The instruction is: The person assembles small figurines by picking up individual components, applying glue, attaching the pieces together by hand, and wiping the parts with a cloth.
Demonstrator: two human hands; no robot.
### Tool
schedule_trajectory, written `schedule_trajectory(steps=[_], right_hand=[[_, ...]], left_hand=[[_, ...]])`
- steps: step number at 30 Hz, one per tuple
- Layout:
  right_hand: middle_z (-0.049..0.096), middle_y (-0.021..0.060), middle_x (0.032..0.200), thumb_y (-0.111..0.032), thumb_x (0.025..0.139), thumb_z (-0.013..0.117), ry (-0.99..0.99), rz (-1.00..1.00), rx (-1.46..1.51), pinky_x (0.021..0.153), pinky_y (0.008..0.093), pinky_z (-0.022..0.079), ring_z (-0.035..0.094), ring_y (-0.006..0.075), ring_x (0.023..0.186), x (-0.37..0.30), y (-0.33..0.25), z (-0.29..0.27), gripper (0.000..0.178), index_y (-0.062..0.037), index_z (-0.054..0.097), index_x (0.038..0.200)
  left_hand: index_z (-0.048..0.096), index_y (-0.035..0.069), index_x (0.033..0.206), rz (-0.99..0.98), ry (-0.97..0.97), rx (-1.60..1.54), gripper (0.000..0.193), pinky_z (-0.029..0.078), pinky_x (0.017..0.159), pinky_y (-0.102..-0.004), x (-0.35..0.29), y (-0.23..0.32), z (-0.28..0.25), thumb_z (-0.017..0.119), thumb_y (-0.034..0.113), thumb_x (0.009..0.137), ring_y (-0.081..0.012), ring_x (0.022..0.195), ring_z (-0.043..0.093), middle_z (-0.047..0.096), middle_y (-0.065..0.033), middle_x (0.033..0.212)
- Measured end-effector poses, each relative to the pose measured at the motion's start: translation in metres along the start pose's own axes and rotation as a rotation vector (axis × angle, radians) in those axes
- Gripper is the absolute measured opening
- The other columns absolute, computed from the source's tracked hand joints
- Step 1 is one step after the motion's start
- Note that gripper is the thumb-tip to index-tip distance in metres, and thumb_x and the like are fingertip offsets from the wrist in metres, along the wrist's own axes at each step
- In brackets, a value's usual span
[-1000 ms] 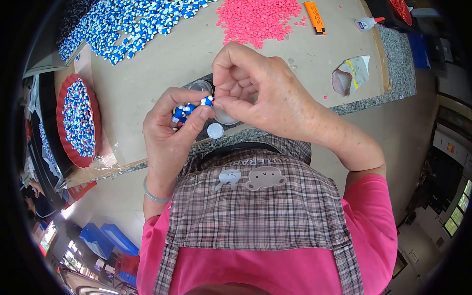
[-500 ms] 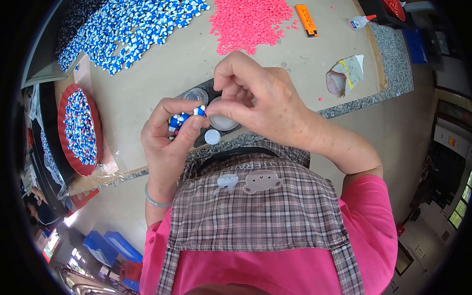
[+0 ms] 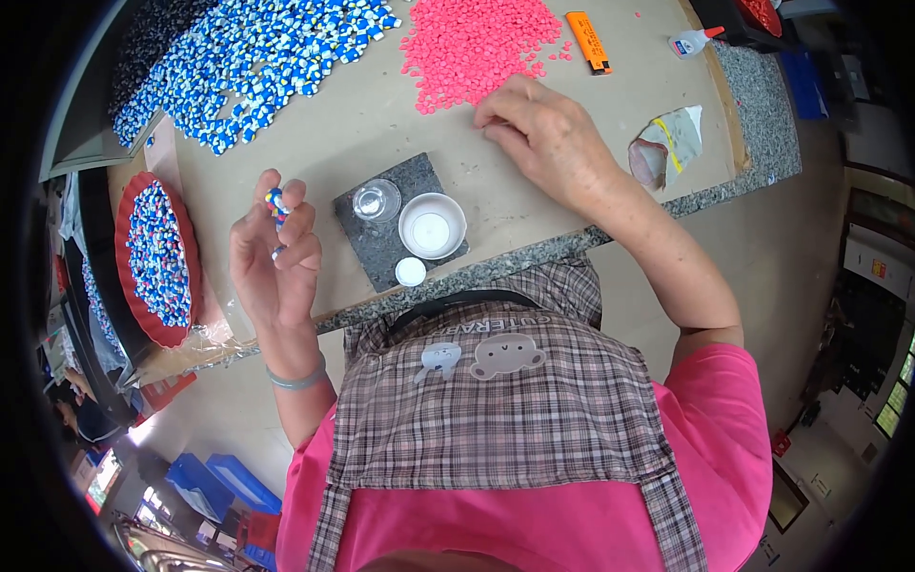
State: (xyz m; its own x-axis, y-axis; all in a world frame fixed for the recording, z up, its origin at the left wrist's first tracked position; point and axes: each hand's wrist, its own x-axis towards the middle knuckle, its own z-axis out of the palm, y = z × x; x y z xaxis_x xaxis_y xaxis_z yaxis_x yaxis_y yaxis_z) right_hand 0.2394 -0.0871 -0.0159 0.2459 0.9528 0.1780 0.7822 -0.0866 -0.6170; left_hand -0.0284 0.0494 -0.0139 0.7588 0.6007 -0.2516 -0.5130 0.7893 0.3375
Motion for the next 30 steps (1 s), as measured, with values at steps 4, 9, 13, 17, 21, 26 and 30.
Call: schedule_trajectory(steps=[4,9,13,17,21,26,30], right_hand=[[0.061,0.01,0.086,-0.003,0.081,0.065,0.005,-0.112,-0.101,0.067,0.0382,0.052,0.063,0.0287,0.077,0.002,0.004,0.009,0.009,-0.0034,0.063,0.09],[0.06,0.0097,0.085,-0.001,0.077,0.063,-0.036,-0.313,-0.164,0.068,0.0378,0.053,0.063,0.0282,0.079,0.003,0.006,0.002,0.013,-0.0022,0.062,0.089],[0.061,0.0095,0.085,0.001,0.075,0.062,-0.101,-0.432,-0.138,0.068,0.0371,0.053,0.063,0.0275,0.079,0.001,0.003,0.0,0.014,-0.0016,0.061,0.089],[0.064,0.0103,0.087,0.001,0.081,0.063,-0.093,-0.266,-0.034,0.069,0.0372,0.053,0.064,0.0279,0.079,-0.004,0.001,-0.005,0.01,-0.0015,0.061,0.089],[0.065,0.0108,0.088,0.0,0.083,0.063,-0.029,-0.208,-0.06,0.069,0.0374,0.053,0.065,0.0288,0.079,-0.008,0.006,-0.007,0.008,-0.0013,0.062,0.09],[0.064,0.0097,0.088,-0.002,0.082,0.064,-0.025,-0.118,0.009,0.069,0.0376,0.053,0.065,0.0286,0.08,-0.013,0.002,0.001,0.011,-0.003,0.065,0.093],[0.063,0.0093,0.087,-0.003,0.082,0.065,-0.051,-0.149,-0.041,0.069,0.0378,0.054,0.064,0.0277,0.08,-0.012,-0.003,0.005,0.012,-0.0034,0.065,0.093]], left_hand=[[0.054,-0.002,0.107,0.005,-0.067,-0.074,0.023,0.043,0.053,-0.0194,0.008,0.009,-0.011,0.046,0.018,0.1,-0.0168,0.08,0.055,0.053,-0.0141,0.101],[0.059,-0.003,0.106,-0.091,-0.01,0.068,0.024,0.036,0.047,-0.0198,0.033,0.027,-0.022,0.052,0.019,0.1,-0.0088,0.067,0.048,0.054,-0.0074,0.09],[0.068,-0.003,0.108,0.14,0.208,1.047,0.026,0.037,0.05,-0.0231,0.061,0.03,0.002,0.059,0.017,0.095,-0.0069,0.061,0.048,0.057,-0.0028,0.071],[0.071,0.003,0.098,0.733,0.11,1.852,0.019,0.052,0.067,-0.0336,0.096,0.029,-0.01,0.071,0.015,0.084,-0.0225,0.072,0.067,0.07,-0.0133,0.088],[0.066,0.001,0.087,0.715,0.124,2.078,0.017,0.052,0.067,-0.0391,0.107,0.021,-0.003,0.075,0.012,0.078,-0.0299,0.073,0.067,0.068,-0.0172,0.086],[0.064,0.002,0.091,0.738,0.108,2.209,0.02,0.052,0.065,-0.0408,0.117,0.019,-0.012,0.074,0.016,0.08,-0.0323,0.072,0.066,0.067,-0.0171,0.086],[0.064,0.001,0.09,0.822,0.078,2.25,0.02,0.051,0.067,-0.0404,0.115,0.018,-0.013,0.071,0.018,0.083,-0.0335,0.073,0.065,0.066,-0.0177,0.082]])
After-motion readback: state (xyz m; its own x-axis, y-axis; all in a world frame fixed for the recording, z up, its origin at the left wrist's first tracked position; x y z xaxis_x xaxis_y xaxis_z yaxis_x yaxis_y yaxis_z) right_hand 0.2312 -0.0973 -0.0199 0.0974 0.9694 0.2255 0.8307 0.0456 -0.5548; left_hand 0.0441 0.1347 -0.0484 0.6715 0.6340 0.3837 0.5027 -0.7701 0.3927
